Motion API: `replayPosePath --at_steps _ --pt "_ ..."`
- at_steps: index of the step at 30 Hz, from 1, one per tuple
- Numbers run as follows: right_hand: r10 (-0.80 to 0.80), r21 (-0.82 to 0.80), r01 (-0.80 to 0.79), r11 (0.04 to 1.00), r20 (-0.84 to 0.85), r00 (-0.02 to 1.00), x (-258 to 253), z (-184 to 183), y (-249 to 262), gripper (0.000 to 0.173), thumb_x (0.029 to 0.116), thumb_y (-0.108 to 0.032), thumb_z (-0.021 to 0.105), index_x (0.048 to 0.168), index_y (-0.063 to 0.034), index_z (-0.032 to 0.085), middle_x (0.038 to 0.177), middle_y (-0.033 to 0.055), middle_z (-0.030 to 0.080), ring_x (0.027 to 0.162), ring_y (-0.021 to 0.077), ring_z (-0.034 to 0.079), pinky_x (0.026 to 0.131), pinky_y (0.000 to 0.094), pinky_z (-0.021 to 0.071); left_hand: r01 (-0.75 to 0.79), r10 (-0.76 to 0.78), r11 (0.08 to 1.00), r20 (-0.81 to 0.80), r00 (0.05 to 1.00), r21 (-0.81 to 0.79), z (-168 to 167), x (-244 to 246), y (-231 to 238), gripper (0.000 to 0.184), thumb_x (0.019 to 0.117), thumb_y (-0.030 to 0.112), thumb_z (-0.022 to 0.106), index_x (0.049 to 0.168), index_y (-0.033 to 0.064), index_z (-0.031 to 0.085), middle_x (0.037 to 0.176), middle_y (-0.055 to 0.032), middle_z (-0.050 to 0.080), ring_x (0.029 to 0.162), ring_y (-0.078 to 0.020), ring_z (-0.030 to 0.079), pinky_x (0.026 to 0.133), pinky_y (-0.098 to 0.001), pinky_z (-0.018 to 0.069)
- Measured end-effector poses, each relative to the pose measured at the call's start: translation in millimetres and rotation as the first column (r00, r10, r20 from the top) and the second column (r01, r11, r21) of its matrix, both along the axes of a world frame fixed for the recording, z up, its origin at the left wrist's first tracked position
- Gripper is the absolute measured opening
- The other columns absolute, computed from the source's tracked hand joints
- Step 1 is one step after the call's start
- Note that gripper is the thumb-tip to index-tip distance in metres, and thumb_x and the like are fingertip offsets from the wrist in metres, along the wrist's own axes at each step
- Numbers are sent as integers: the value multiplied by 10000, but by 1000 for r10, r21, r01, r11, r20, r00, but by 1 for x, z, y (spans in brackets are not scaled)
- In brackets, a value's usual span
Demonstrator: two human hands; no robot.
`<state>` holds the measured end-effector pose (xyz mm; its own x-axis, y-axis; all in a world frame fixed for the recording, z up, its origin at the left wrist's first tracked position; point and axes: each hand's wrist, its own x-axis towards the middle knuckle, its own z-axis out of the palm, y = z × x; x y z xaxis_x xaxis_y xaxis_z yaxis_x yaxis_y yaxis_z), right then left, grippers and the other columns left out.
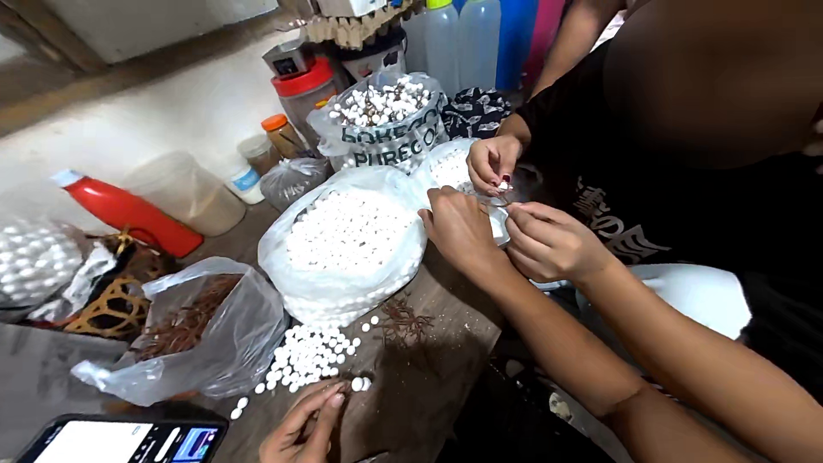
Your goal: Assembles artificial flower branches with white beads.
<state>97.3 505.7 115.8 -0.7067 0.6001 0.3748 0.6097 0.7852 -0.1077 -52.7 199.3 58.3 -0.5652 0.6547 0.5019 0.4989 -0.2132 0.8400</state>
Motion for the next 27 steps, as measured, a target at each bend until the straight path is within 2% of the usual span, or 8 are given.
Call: replayPosePath --at_steps 4,8,12,17,20,23,25,27 --pt "58 6 -57 998 -78 995 20 23 -11 180 1019 -124 595 1030 35 679 916 166 658 823 270 682 774 389 565 45 -45 999 11 999 13 0 -2 -4 180 975 186 680 1048 290 807 1053 163 760 907 26 703 775 -155 584" --pt "39 69 -39 997 8 999 27 -38 31 189 1042 -162 533 1051 -60 693 932 74 662 853 186 693 817 366 575 44 -44 999 15 999 12 -1 -3 -6 176 975 197 684 1052 299 806 1065 164 759 923 29 702 784 -153 581" --pt "63 235 15 972 -323 944 -6 -163 80 249 1034 -334 526 938 -149 662 838 3 590 776 160 621 819 432 542 28 -29 1000 32 999 8 -5 -4 -5 203 960 155 696 1067 288 806 1059 156 761 887 27 702 747 -147 578" --pt "155 271 -40 962 -418 895 8 -115 49 266 1007 -388 589 961 -157 713 859 4 623 844 167 637 968 456 501 17 -17 1000 42 999 -10 -7 -3 -3 235 966 126 677 1069 293 805 1057 160 759 874 30 698 748 -150 579" --pt "136 82 -109 991 -505 852 15 -33 -24 318 930 -288 715 1175 -86 730 1118 135 643 1074 318 606 925 462 506 -3 3 1000 48 999 -20 -5 -1 -4 237 966 124 672 1068 294 802 1056 161 759 868 28 700 740 -150 581" --pt "64 -9 -88 996 -606 793 30 -51 -45 584 918 -380 742 1400 -78 606 1404 221 564 1160 354 644 891 485 583 1 0 1000 32 999 -13 -4 -2 -5 209 973 168 675 1082 296 800 1062 158 758 864 31 697 721 -140 573" --pt "-16 3 24 1000 -680 733 36 -72 -51 643 894 -416 745 1369 -1 621 1231 254 684 1018 369 714 828 506 588 4 -4 1000 31 1000 4 -3 -2 -2 205 976 178 674 1084 298 801 1060 155 760 878 24 701 745 -149 579" --pt "-125 -48 130 990 -715 688 41 -87 -54 714 876 -461 753 1311 91 625 1194 287 694 1099 404 689 973 551 529 9 -10 1000 38 999 17 -2 1 0 200 976 177 673 1075 292 803 1060 148 760 905 13 703 779 -161 583"
